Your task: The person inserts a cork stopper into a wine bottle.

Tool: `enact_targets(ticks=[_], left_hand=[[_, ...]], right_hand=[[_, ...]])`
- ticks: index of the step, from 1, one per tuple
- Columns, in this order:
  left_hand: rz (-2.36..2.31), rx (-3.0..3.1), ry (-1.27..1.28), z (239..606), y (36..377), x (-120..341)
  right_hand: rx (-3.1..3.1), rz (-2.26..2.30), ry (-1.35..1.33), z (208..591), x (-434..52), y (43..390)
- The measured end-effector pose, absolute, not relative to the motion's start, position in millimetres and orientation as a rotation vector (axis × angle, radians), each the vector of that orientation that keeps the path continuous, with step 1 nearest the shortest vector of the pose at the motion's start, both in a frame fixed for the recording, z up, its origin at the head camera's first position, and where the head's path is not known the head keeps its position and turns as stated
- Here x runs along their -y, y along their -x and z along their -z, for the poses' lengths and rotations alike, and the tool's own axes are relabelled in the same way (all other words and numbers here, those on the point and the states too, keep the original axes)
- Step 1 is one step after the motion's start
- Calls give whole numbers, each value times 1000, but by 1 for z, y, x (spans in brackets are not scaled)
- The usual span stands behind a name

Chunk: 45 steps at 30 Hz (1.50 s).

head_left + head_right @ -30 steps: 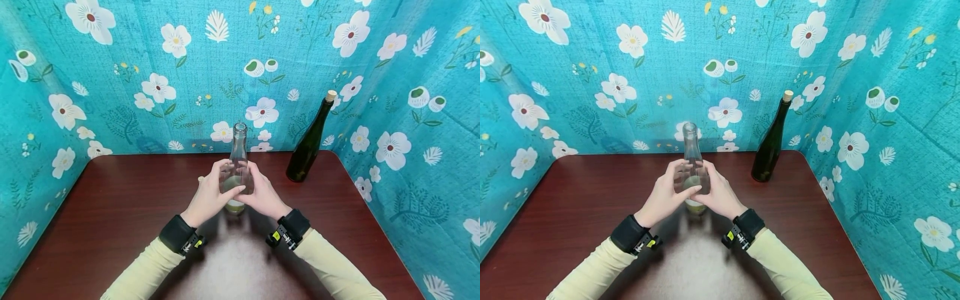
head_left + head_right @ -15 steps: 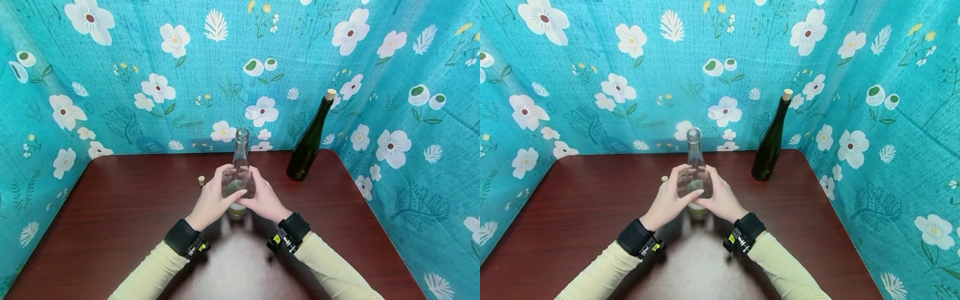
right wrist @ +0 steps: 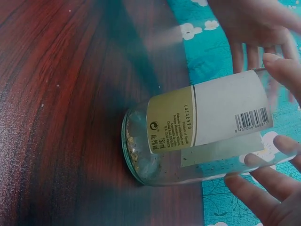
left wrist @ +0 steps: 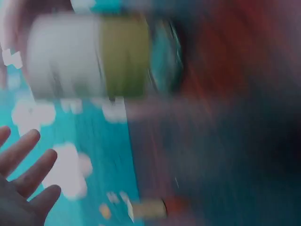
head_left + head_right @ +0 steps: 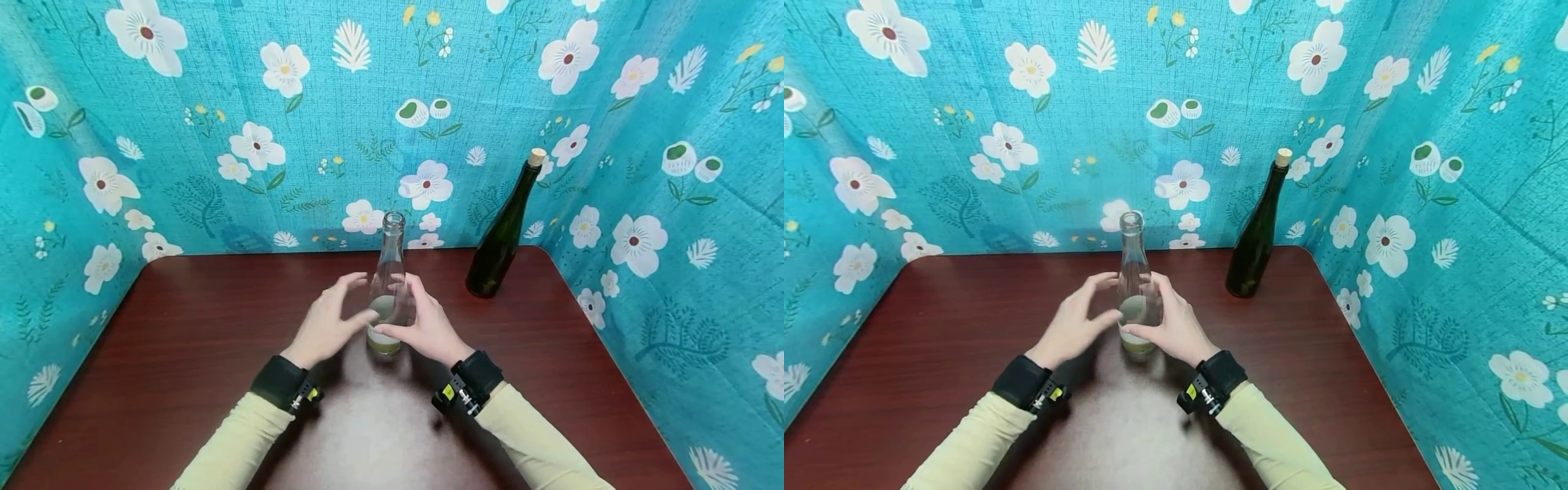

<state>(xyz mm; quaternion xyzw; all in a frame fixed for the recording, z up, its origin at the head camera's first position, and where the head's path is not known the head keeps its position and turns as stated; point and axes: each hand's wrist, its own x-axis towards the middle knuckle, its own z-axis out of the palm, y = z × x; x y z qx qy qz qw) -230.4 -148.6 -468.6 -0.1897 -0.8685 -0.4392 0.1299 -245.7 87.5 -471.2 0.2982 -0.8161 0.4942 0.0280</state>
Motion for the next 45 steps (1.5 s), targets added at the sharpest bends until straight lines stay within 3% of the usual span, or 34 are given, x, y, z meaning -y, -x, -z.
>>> enact_targets(ticks=[8, 30, 38, 45], left_hand=[[1108, 2556, 146, 483, 267, 198], [867, 2776, 232, 514, 284, 207], [931, 2569, 214, 492, 285, 206], [954, 2362, 334, 439, 279, 191]], right_hand=[[2527, -1569, -868, 469, -87, 243], [2537, -1623, -850, 471, -85, 243], [2532, -1622, -855, 472, -84, 244], [2522, -1614, -854, 473, -84, 243]])
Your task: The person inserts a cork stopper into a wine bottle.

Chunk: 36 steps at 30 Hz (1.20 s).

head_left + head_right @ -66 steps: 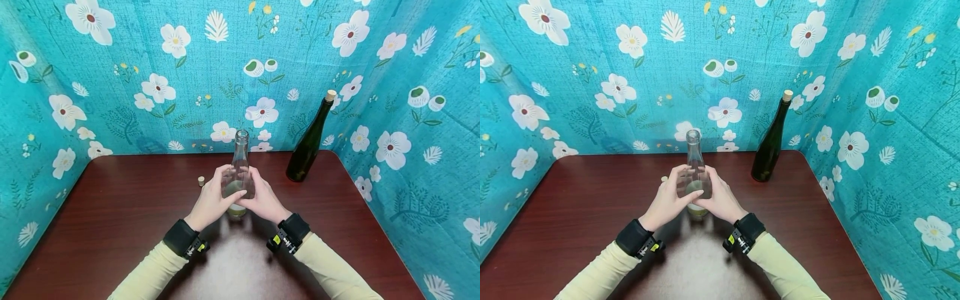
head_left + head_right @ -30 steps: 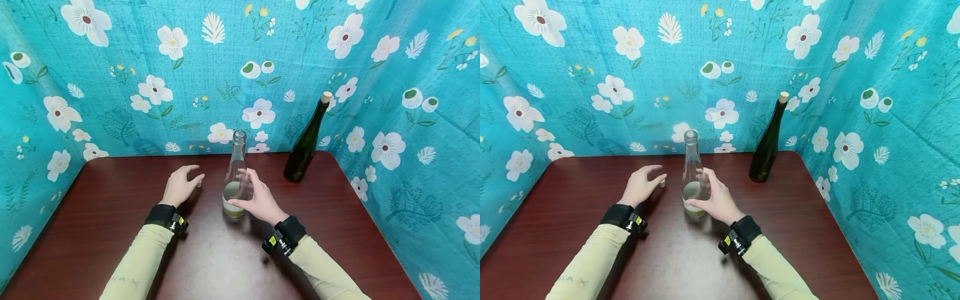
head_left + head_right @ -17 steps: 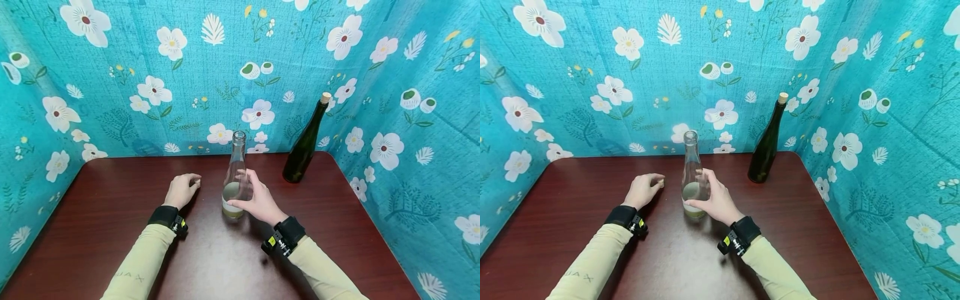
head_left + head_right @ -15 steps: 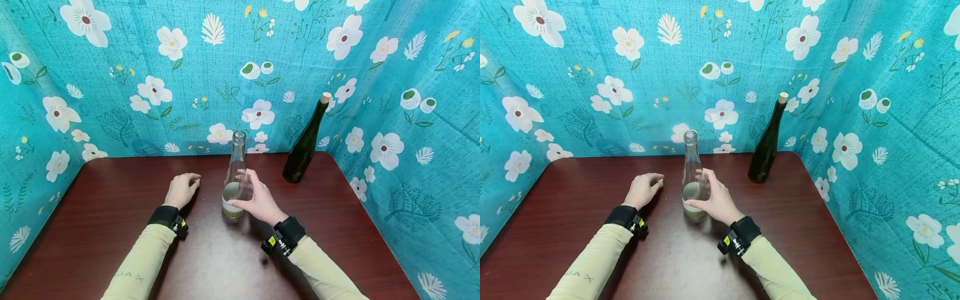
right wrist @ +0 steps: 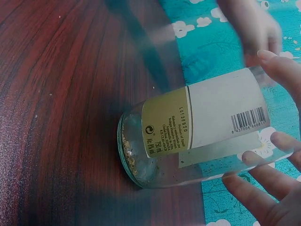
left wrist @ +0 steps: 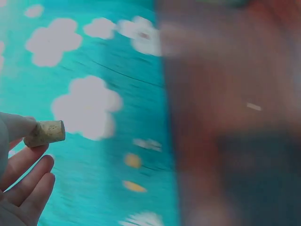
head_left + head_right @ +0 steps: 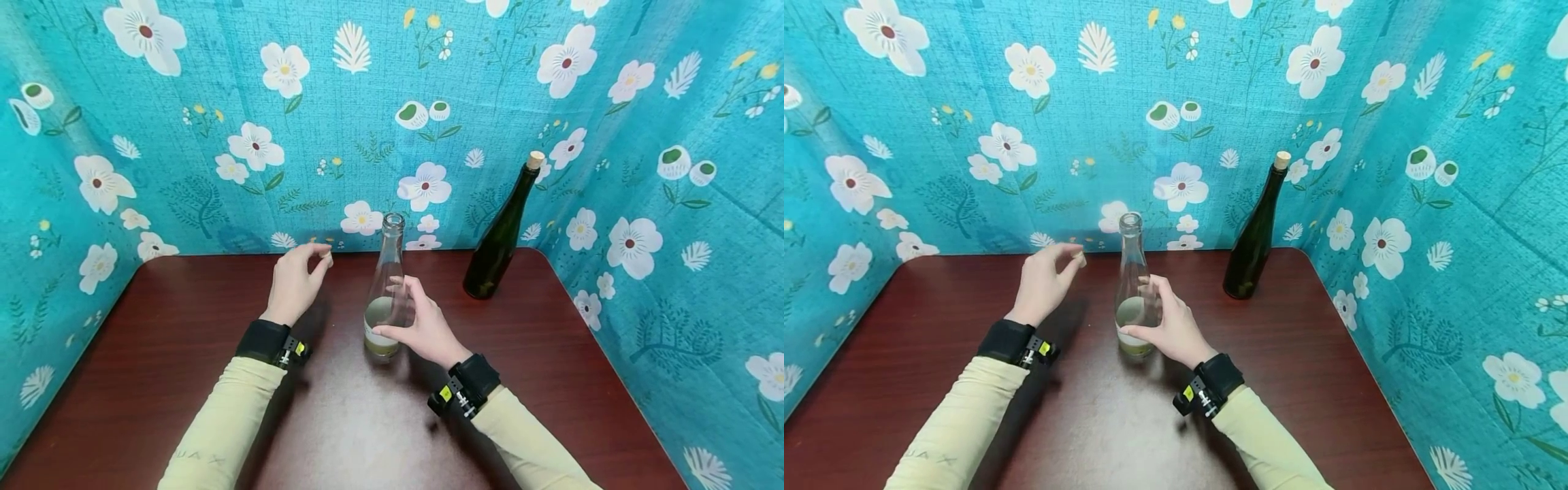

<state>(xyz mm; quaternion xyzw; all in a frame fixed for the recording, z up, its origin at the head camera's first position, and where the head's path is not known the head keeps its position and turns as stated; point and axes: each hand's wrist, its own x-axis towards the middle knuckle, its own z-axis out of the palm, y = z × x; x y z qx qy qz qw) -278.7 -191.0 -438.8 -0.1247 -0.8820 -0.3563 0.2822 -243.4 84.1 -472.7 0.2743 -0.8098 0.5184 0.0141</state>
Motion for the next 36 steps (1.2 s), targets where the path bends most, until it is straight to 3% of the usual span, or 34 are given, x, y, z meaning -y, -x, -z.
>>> enact_targets(ticks=[19, 36], left_hand=[[1056, 1745, 757, 293, 230, 119], [1039, 1813, 827, 299, 229, 103]], right_hand=[[2512, -1629, -878, 470, -86, 245], [2508, -1648, -873, 472, -84, 243]])
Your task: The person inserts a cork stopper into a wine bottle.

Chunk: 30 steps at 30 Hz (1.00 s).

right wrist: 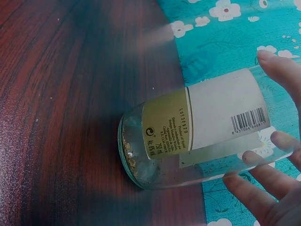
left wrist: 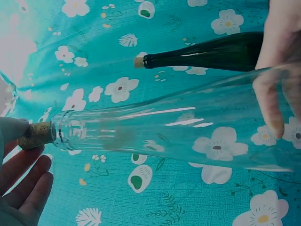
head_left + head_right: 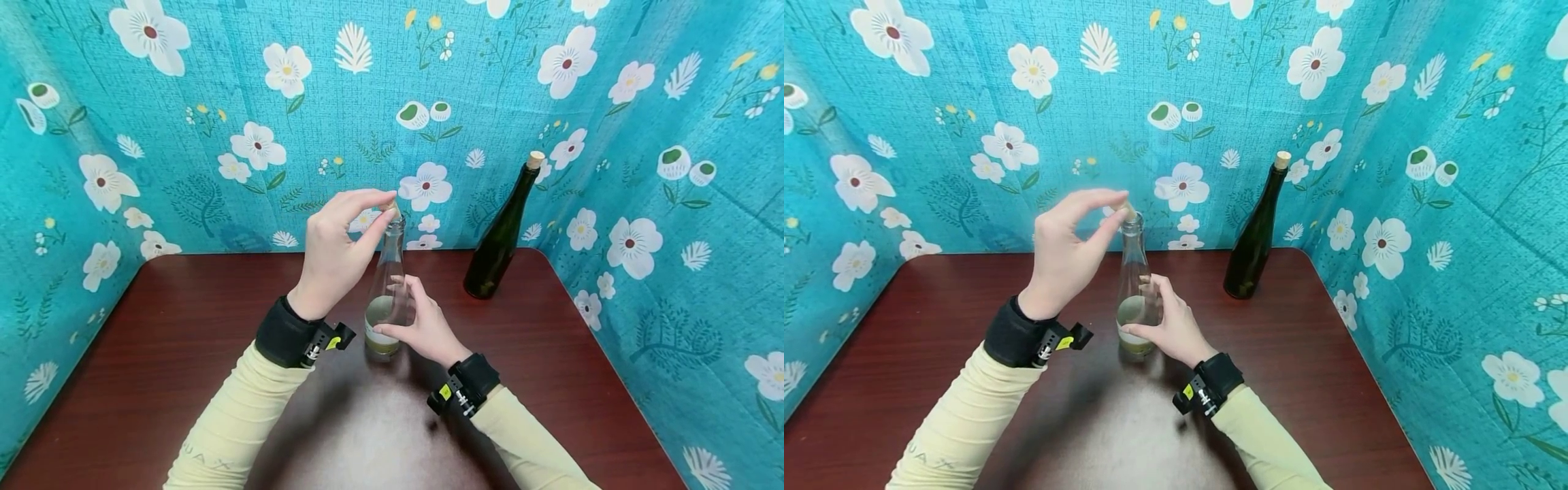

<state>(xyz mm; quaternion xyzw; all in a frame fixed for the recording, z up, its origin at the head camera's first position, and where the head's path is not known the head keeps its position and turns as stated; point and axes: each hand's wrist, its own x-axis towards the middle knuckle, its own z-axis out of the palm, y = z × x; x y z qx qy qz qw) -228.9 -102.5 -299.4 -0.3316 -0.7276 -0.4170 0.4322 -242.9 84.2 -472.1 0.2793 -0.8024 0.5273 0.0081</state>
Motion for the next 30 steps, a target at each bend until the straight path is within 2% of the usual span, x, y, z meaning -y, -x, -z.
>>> enact_targets(ticks=[10, 23, 30], left_hand=[[1074, 1941, 857, 306, 231, 101], [1066, 2115, 894, 333, 233, 98], [1110, 2062, 899, 334, 235, 97]], right_hand=[[2501, -1665, -883, 472, -86, 243], [2496, -1648, -876, 472, -85, 243], [2478, -1647, -897, 446, -83, 228]])
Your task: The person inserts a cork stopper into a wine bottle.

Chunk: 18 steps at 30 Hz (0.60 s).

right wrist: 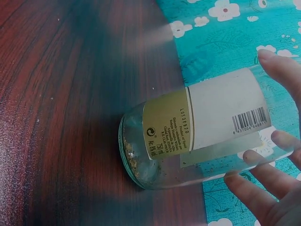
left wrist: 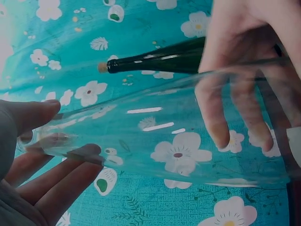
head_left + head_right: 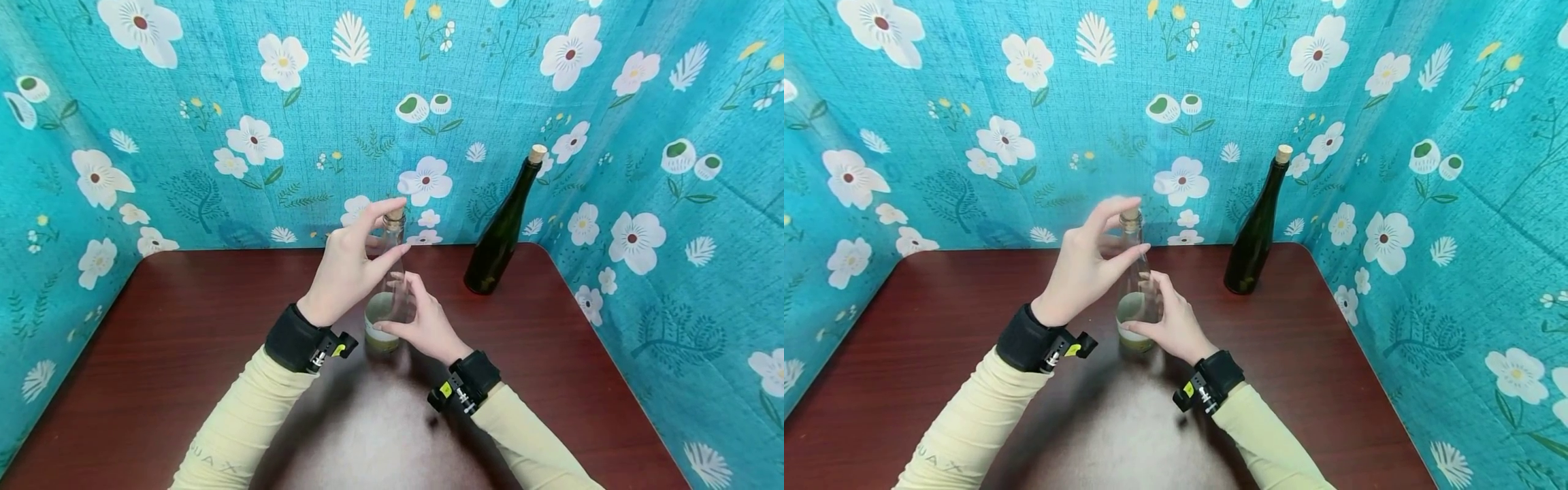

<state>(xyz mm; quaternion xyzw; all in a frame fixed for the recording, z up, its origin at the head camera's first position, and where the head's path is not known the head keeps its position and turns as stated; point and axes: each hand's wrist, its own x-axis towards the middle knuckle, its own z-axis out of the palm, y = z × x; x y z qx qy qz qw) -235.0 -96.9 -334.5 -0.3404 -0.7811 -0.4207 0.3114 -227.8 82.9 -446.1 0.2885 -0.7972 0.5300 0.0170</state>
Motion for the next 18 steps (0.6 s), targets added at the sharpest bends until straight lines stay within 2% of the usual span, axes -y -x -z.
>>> enact_targets(ticks=[12, 18], left_hand=[[1131, 2033, 904, 331, 237, 96], [1103, 2044, 878, 335, 238, 97]], right_hand=[[2467, -1645, -929, 437, -83, 223], [2477, -1641, -912, 467, -85, 242]])
